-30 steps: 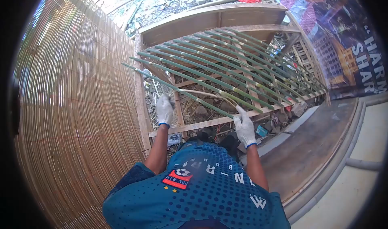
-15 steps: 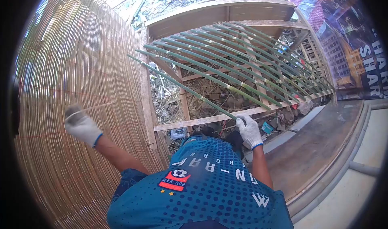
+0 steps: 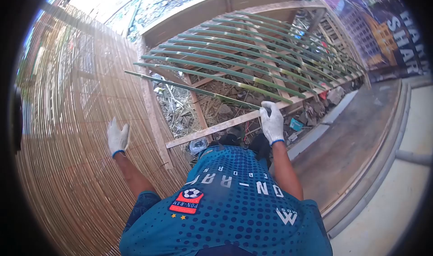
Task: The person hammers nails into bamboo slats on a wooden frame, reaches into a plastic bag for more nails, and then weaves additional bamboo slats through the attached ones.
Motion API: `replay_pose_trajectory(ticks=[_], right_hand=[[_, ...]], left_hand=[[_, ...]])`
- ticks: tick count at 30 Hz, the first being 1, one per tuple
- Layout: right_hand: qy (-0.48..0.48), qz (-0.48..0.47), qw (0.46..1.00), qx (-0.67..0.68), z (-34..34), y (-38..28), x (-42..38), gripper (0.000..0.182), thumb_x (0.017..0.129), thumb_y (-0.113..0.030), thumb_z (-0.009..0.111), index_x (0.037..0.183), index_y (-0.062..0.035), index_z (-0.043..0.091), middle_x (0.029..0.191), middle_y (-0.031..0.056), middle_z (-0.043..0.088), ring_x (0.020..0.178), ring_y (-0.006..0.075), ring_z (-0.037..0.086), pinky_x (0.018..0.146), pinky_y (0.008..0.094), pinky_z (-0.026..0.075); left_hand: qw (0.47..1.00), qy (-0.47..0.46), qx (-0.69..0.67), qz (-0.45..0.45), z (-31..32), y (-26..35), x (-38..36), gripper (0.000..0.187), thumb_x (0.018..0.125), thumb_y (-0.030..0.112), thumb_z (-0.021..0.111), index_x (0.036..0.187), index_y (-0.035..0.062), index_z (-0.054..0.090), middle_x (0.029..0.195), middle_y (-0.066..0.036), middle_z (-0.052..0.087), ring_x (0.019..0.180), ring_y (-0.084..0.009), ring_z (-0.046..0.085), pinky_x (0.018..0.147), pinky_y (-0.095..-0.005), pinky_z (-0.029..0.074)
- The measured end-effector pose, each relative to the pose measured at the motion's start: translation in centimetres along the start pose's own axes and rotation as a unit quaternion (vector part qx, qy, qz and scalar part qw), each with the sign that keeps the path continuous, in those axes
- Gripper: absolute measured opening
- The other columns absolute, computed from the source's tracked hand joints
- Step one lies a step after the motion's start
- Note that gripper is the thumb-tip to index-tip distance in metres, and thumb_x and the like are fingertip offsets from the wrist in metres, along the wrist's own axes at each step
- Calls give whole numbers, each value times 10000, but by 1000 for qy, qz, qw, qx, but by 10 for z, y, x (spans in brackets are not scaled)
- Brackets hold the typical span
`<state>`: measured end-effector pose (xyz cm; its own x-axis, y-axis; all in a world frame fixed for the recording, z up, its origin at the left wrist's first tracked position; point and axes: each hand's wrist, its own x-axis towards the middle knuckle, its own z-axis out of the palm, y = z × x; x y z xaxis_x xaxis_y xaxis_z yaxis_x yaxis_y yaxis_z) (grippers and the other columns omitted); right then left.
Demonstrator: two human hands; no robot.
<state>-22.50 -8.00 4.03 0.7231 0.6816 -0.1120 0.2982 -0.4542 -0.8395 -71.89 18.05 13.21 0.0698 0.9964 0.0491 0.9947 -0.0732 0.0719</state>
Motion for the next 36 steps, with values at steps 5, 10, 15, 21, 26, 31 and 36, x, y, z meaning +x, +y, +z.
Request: replay_pose_trajectory(ticks=[5, 10, 15, 21, 26, 31, 36], right_hand=[[71, 77, 984, 142, 16, 37, 1, 246, 988, -120, 667, 1205, -3, 672, 1107, 120, 742, 1008, 200, 718, 903, 344, 563], [141, 116, 965, 186, 25, 32, 1, 282, 980, -83, 680, 1241, 16, 643, 1107, 115, 744, 1003, 177, 723, 860, 327, 573], [234, 73, 968, 49, 16, 24, -6, 365, 950, -196, 733, 1262, -27, 647, 1109, 149, 734, 1018, 271, 728, 925, 390, 565], [296, 107, 943, 107, 22, 51, -3, 326, 958, -197, 722, 1224, -18, 666, 1146, 147, 730, 1055, 255, 716, 949, 390, 556], [287, 82, 954, 39, 14, 48, -2, 244, 985, -224, 699, 1126, -26, 712, 1119, 151, 746, 1048, 304, 714, 951, 398, 537], [278, 92, 956, -6, 9, 37, -7, 247, 990, -248, 695, 1120, -40, 722, 1103, 152, 751, 1044, 314, 714, 938, 408, 539], [289, 102, 952, 18, 17, 48, -3, 286, 989, -284, 697, 1143, -45, 732, 1104, 156, 757, 1042, 302, 717, 941, 407, 535]], left_hand=[[895, -153, -414, -56, 29, 147, -7, 557, 1021, 343, 623, 1434, -27, 569, 1435, -273, 589, 1229, -379, 657, 989, -423, 563], [534, -265, -777, -204, 160, 199, 24, 667, 1068, 403, 577, 1553, -5, 369, 1522, -267, 495, 1273, -387, 625, 984, -446, 586], [538, -234, -783, -204, 194, 234, 36, 391, 1088, 310, 564, 1374, 42, 568, 1325, -172, 641, 1181, -311, 668, 946, -423, 600], [613, -204, -752, -129, 214, 239, 39, 233, 1082, 229, 572, 1231, 55, 613, 1208, -126, 702, 1066, -265, 712, 882, -384, 612], [573, -217, -757, -229, 193, 248, 40, 208, 1082, 211, 565, 1221, 61, 606, 1203, -128, 711, 1030, -261, 723, 847, -381, 622], [578, -221, -758, -208, 197, 246, 40, 204, 1084, 206, 556, 1215, 60, 611, 1195, -123, 710, 1021, -254, 725, 828, -374, 627], [731, -154, -664, 27, 225, 231, 40, 267, 1070, 244, 583, 1225, 29, 614, 1229, -143, 682, 1057, -257, 712, 826, -382, 627]])
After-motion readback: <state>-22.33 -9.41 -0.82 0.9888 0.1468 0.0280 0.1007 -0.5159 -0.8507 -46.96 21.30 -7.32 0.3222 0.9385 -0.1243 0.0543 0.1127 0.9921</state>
